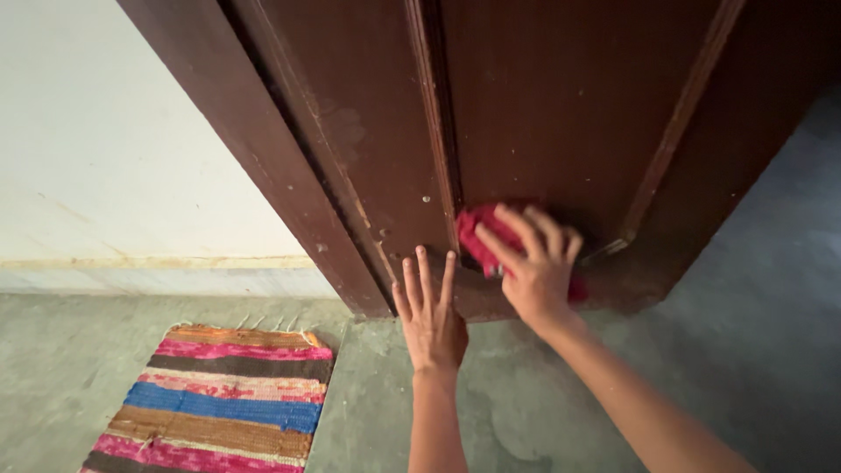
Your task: The person wipes a brown wooden door with a red cloth. They systematically clean the door's surface, moving from the upper panels down to the lower sections and the door handle area.
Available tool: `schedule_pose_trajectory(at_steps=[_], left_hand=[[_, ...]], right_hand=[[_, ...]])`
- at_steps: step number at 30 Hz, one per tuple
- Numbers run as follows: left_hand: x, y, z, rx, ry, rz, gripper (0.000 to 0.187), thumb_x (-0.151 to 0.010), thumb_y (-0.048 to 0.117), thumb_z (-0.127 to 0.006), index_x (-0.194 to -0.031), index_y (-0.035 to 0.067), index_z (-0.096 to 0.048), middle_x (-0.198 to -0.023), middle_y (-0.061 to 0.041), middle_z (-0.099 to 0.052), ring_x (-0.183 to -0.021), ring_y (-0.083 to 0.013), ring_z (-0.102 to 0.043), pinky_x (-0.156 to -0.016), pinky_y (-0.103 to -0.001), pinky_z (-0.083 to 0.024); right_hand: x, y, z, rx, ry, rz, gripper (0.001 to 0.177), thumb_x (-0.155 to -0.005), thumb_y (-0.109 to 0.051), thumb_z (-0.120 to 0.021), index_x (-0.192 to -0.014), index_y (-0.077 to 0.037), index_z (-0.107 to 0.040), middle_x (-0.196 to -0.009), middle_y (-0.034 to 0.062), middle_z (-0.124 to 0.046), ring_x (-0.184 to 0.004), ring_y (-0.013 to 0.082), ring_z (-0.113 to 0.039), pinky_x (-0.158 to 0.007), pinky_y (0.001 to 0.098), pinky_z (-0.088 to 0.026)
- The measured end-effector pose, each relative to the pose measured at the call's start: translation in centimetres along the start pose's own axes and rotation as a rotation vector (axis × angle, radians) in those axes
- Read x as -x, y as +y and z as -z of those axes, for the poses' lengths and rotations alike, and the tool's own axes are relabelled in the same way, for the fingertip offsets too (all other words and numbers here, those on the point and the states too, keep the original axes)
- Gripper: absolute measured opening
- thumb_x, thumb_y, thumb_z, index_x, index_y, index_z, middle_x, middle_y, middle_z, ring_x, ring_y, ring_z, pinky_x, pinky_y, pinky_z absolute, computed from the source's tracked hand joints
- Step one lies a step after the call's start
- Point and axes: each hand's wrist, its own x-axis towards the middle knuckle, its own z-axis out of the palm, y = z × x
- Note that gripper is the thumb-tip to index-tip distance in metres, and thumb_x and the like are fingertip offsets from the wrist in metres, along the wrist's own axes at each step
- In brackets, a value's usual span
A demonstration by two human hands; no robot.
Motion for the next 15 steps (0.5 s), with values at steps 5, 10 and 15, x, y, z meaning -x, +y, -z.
schedule_pose_trajectory(at_steps=[5, 10, 15], left_hand=[[-1.9, 1.6, 1.8, 0.397, 0.279, -0.067, 0.077, -0.083, 0.012, -0.069, -0.153, 0.007, -0.036, -0.166, -0.026, -0.016, -0.154, -0.0419, -0.019, -0.123, -0.057, -0.018], [-5.5, 3.8, 5.3, 0.586, 0.63, -0.047, 0.061, -0.091, 0.008, -0.067, -0.148, 0.004, -0.046, -0.166, -0.027, -0.026, -0.153, -0.0444, -0.028, -0.124, -0.055, -0.025], [-8.0, 6.5, 8.2, 0.774, 0.741, 0.078, 0.056, -0.089, 0.001, -0.064, -0.144, 0.001, -0.049, -0.167, -0.026, -0.027, -0.153, -0.0465, -0.028, -0.123, -0.052, -0.027]], right_hand=[[-7.0, 2.4, 2.8, -0.096, 0.337, -0.209, 0.061, -0.092, 0.003, -0.074, -0.146, -0.024, -0.065, -0.152, 0.0073, -0.053, -0.142, 0.0295, -0.045, -0.119, 0.0495, -0.033], [-11.2, 3.6, 4.3, -0.441, 0.628, -0.609, 0.066, -0.092, 0.005, -0.064, -0.154, -0.016, -0.052, -0.156, 0.0148, -0.042, -0.149, 0.0328, -0.043, -0.127, 0.0477, -0.04], [-11.9, 0.3, 5.5, -0.162, 0.242, -0.323, 0.064, -0.079, 0.005, -0.071, -0.141, -0.008, -0.059, -0.151, 0.0111, -0.053, -0.144, 0.0323, -0.046, -0.113, 0.0506, -0.038]])
